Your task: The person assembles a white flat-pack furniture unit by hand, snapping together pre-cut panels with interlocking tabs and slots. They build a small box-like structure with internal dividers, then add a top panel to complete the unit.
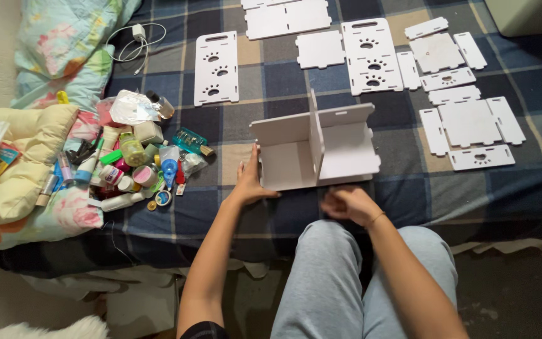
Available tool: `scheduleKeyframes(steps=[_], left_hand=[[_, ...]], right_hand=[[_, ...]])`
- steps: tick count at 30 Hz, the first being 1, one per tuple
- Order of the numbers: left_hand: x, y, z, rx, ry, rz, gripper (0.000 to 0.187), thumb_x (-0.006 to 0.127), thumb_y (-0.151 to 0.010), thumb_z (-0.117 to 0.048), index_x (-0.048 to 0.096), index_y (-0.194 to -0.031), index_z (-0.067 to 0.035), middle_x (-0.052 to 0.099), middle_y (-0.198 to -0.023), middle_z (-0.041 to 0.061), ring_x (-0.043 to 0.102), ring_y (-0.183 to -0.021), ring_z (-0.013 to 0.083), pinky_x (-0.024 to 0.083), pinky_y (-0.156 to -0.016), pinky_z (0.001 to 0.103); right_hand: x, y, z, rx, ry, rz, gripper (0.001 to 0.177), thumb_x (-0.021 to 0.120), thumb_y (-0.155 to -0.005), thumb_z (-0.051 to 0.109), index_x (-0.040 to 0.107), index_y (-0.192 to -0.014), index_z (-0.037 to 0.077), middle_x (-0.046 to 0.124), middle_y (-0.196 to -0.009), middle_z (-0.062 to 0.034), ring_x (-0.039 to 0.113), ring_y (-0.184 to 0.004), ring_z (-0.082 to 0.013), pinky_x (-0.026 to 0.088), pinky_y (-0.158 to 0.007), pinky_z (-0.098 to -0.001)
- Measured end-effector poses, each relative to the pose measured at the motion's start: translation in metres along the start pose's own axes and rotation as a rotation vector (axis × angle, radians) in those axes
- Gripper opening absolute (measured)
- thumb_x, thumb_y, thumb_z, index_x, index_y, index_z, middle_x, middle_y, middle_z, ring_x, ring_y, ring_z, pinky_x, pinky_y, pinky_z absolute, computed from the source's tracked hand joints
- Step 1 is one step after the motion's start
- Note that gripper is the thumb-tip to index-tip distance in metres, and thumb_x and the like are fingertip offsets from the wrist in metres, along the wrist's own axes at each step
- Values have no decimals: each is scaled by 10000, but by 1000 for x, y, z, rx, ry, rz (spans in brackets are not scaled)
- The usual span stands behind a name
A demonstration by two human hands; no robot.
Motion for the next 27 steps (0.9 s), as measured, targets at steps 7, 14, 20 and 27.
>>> scheduleKeyframes(steps=[7,14,20,27], left_hand=[[0,0,7,26,64,-37,1573,980,-446,-421,11,-1634,-68,300,-1672,174,303,-1545,305,61,-1223,604],[1,4,8,19,97,-91,1478,968,-465,-432,138,-1627,-48,356,-1647,168,341,-1529,290,84,-1234,583],[1,15,-16,31,-58,-235,1393,974,-499,-476,225,-1588,-36,408,-1590,184,369,-1484,325,166,-1207,572],[-7,13,-31,22,-60,-305,1381,983,-449,-487,275,-1543,-30,435,-1560,155,436,-1422,304,244,-1163,548]], right_hand=[[-41,49,47,-775,774,-517,311,722,-1004,248,721,-853,-24,633,-655,-86,559,-597,-160,452,-547,-329],[-51,45,75,-1085,627,-533,231,662,-981,207,671,-1063,-8,697,-867,-44,663,-782,-124,512,-690,-279],[-89,-2,115,-964,629,-806,229,692,-1025,208,683,-934,-1,679,-767,-82,622,-711,-161,494,-664,-312],[-76,-88,286,-1241,666,-617,88,686,-924,50,675,-1011,41,702,-921,-62,671,-819,-132,547,-697,-299]])
Point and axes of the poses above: each hand's wrist, its own y-axis away from the middle knuckle, its own x-axis out of the palm, z = x × y, the point moved 4 cm from there along -y, towards the middle knuckle
